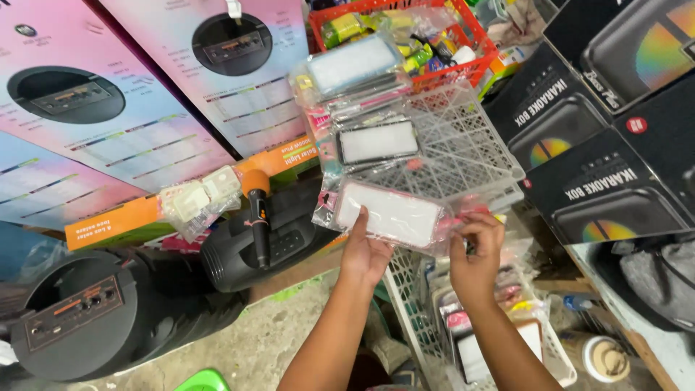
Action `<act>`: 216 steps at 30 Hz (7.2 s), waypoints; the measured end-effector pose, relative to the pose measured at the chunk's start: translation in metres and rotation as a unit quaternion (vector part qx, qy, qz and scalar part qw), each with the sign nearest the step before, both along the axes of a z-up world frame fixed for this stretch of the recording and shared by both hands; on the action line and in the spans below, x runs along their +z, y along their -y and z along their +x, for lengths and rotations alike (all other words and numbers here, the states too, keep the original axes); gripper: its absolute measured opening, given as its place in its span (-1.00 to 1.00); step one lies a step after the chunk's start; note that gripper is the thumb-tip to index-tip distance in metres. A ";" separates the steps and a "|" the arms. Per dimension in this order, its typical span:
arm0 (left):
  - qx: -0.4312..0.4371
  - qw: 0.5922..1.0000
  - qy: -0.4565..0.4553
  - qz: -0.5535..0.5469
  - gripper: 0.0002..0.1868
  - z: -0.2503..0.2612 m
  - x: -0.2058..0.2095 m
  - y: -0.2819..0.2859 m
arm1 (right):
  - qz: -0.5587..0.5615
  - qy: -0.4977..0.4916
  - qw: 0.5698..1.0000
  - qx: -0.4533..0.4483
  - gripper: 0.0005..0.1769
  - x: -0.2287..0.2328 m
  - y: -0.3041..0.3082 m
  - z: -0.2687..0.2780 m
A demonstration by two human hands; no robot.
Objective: The person picks up various packaged items, such as power banks and phone cases, from a white plastic basket and places them into a red basket. The person handles the items one by one, moving them between the baskets.
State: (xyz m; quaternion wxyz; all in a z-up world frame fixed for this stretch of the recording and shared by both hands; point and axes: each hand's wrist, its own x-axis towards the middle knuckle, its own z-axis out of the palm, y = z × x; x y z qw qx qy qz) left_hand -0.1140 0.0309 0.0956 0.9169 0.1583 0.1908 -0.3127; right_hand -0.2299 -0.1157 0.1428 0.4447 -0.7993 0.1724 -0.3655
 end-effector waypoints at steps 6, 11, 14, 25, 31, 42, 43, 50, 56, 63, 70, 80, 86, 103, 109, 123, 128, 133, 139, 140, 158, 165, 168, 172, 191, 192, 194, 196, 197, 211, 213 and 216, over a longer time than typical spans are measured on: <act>-0.017 1.000 -0.006 0.019 -0.46 -0.073 -0.001 -0.021 | 0.004 -0.112 0.994 0.011 -0.73 -0.023 -0.011 -0.068; -0.044 0.999 -0.010 0.028 -0.42 -0.126 -0.009 -0.034 | 0.345 -0.104 0.932 0.026 -0.76 -0.079 -0.017 -0.134; -0.050 0.998 0.005 0.037 -0.43 -0.158 -0.010 -0.044 | 0.458 -0.115 0.881 0.018 -0.72 -0.077 -0.028 -0.166; -0.029 0.997 0.022 0.072 -0.49 -0.219 -0.032 -0.068 | 0.517 -0.165 0.840 0.011 -0.71 -0.070 -0.046 -0.254; -0.004 0.998 0.011 0.061 -0.55 -0.227 -0.032 -0.082 | 0.571 -0.189 0.798 -0.040 -0.88 -0.094 -0.025 -0.295; 0.098 0.979 0.069 0.166 -0.54 -0.212 -0.027 -0.116 | 0.618 -0.094 0.780 -0.027 -0.90 -0.101 0.019 -0.358; 0.096 0.979 0.069 0.165 -0.54 -0.215 -0.024 -0.113 | 0.618 -0.093 0.780 -0.028 -0.90 -0.089 0.015 -0.356; -0.036 0.974 0.114 0.192 -0.39 -0.255 0.002 -0.064 | 0.648 -0.113 0.752 -0.041 -0.83 -0.034 -0.011 -0.332; -0.100 0.991 0.060 0.062 -0.32 -0.287 -0.040 -0.018 | 0.624 -0.175 0.759 -0.055 -0.80 -0.065 -0.014 -0.332; -0.126 0.981 0.085 0.121 -0.58 -0.303 -0.039 -0.002 | 0.455 -0.276 0.845 -0.052 -0.60 -0.105 -0.014 -0.346; -0.238 0.953 0.118 0.146 -0.59 -0.310 -0.065 0.013 | -0.040 -0.256 0.966 -0.027 -0.16 -0.031 0.030 -0.318; -0.281 0.855 0.245 0.359 -0.51 -0.328 -0.126 0.063 | 0.047 -0.395 0.917 0.039 -0.59 -0.133 0.060 -0.309; -0.253 0.808 0.245 0.473 -0.49 -0.334 -0.169 0.074 | -0.050 -0.446 0.894 -0.005 -0.64 -0.170 0.047 -0.301; -0.177 0.741 0.175 0.623 -0.50 -0.345 -0.208 0.099 | -0.134 -0.519 0.842 0.067 -0.76 -0.192 0.039 -0.295; -0.173 0.693 0.316 0.625 -0.66 -0.353 -0.255 0.087 | -0.157 -0.503 0.847 0.071 -0.77 -0.182 0.037 -0.290; -0.193 0.951 -0.016 0.242 -0.46 -0.141 -0.192 0.025 | -0.166 -0.443 0.875 0.104 -0.70 -0.061 0.050 -0.097; -0.109 0.983 -0.029 0.142 -0.48 -0.030 -0.117 0.003 | -0.094 -0.330 0.934 0.102 -0.66 -0.037 0.058 0.002; -0.081 0.993 -0.011 0.087 -0.45 0.052 -0.089 -0.002 | -0.106 -0.213 0.967 0.096 -0.56 -0.051 0.075 0.095; -0.008 0.999 -0.006 0.046 -0.33 0.098 -0.088 0.006 | -0.043 -0.156 0.985 0.058 -0.37 -0.097 0.115 0.180; -0.024 0.999 -0.025 0.041 -0.32 0.104 -0.092 0.007 | -0.011 -0.192 0.981 0.037 -0.33 -0.094 0.116 0.191; -0.109 0.991 -0.038 0.063 -0.63 0.154 -0.082 -0.002 | 0.226 -0.240 0.943 0.054 -0.45 -0.090 0.116 0.245; -0.116 0.990 -0.061 0.055 -0.65 0.150 -0.063 0.003 | 0.439 -0.208 0.869 0.091 -0.74 -0.052 0.097 0.231; -0.107 0.992 -0.059 0.030 -0.56 0.147 -0.080 0.010 | 0.429 -0.238 0.864 0.115 -0.73 -0.096 0.126 0.219; -0.116 0.990 -0.072 0.015 -0.50 0.137 -0.080 0.019 | 0.493 -0.214 0.831 0.146 -0.75 -0.100 0.123 0.195; -0.072 0.987 0.068 0.130 -0.56 -0.026 0.004 0.002 | 0.234 -0.085 0.967 0.046 -0.62 -0.055 0.042 -0.001; -0.076 0.986 0.066 0.132 -0.56 -0.033 0.000 0.002 | 0.229 -0.097 0.968 0.019 -0.59 -0.052 0.041 -0.012; -0.091 0.986 0.051 0.132 -0.56 -0.049 0.001 0.000 | 0.221 -0.064 0.973 0.021 -0.54 -0.031 0.031 -0.024; -0.109 0.985 0.035 0.130 -0.56 -0.065 -0.001 0.000 | 0.212 -0.030 0.977 0.020 -0.48 -0.025 0.028 -0.041; -0.119 0.983 0.031 0.138 -0.55 -0.073 -0.004 0.000 | 0.139 -0.043 0.989 0.015 -0.66 -0.030 0.030 -0.053; -0.193 0.976 0.033 0.094 -0.48 -0.147 -0.021 -0.016 | 0.483 -0.144 0.864 -0.009 -0.67 -0.090 0.051 -0.151; -0.180 0.981 0.037 0.068 -0.44 -0.152 -0.019 -0.019 | 0.551 -0.185 0.814 -0.011 -0.64 -0.097 0.054 -0.162; -0.129 0.990 0.024 0.059 -0.36 -0.160 -0.030 -0.022 | 0.547 -0.162 0.821 -0.024 -0.63 -0.091 0.042 -0.171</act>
